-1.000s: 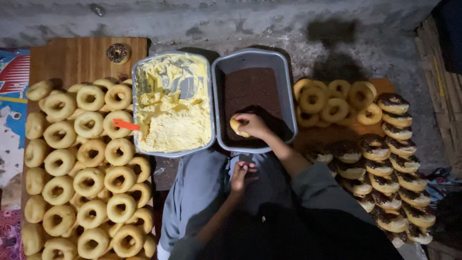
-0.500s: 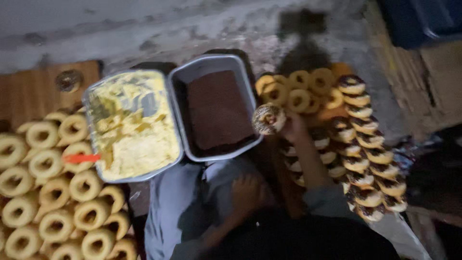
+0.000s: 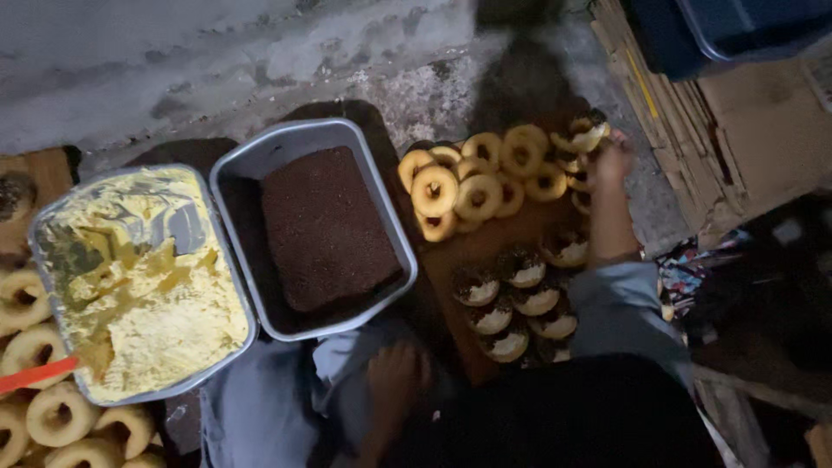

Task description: The person fills plain donuts with a yellow cream and then dips them into a dark topping. They handle each donut individually, place the filled donuts on a wooden board, and later use a grater to sprinkle additional topping over the finished donuts.

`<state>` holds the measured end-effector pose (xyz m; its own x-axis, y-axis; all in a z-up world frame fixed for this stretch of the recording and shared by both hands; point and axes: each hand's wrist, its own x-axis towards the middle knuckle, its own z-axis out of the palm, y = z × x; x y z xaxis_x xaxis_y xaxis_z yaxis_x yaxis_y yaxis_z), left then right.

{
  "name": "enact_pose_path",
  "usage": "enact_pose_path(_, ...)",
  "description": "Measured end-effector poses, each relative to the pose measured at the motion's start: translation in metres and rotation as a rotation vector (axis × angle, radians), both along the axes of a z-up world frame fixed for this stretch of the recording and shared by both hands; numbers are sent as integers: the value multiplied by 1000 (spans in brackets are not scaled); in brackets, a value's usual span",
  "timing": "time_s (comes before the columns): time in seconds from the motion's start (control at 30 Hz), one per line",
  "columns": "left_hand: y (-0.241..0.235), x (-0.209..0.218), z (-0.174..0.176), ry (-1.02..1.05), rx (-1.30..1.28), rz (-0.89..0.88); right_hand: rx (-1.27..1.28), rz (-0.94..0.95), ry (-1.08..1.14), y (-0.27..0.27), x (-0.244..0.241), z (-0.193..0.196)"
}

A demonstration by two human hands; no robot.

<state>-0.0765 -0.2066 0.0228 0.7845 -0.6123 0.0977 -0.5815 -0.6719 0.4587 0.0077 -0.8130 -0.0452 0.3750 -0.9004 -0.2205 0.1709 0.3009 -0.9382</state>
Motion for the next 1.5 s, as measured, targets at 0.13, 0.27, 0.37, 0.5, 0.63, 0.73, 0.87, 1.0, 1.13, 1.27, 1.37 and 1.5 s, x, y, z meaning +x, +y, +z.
enact_pose_path(0.13, -6, 0, 14, 57, -29, 23, -151, -27, 179, -27, 37, -11)
enact_pose_path(0.27, -14, 5, 25, 38, -6, 41, -297, -24, 427, -47, 65, -22)
enact_pose_path(0.37, -18, 5, 27, 60, -17, 59, -390, 8, 637, -57, 68, -29)
enact_pose_path(0.5, -20, 5, 25, 96, 13, 65, -508, 51, 854, -66, 61, -31)
enact_pose_path(0.63, -20, 2, 24, 47, -4, 79, -699, 8, 957, -65, 42, -29)
enact_pose_path(0.73, -15, 0, 25, 59, -30, 59, -886, 38, 863, -39, 40, -34)
enact_pose_path(0.87, -11, 1, 19, 19, -85, 30, -1034, 349, 724, 24, 60, -46)
enact_pose_path(1.0, -5, 1, 18, 38, -35, 6, -1181, 642, 836, 69, 66, -38)
enact_pose_path(1.13, -2, -1, 20, 63, -111, 30, -1222, 724, 1076, 65, 60, -9)
enact_pose_path(1.27, -2, 0, 17, 30, -112, 31, -1150, 1083, 1439, 66, 47, 1)
enact_pose_path(1.37, 0, 0, 16, -10, -108, 11, -1097, 1316, 1626, 87, 32, -7)
enact_pose_path(1.5, 4, -1, 15, -43, -115, -1, -1147, 1294, 1602, 107, 15, -1)
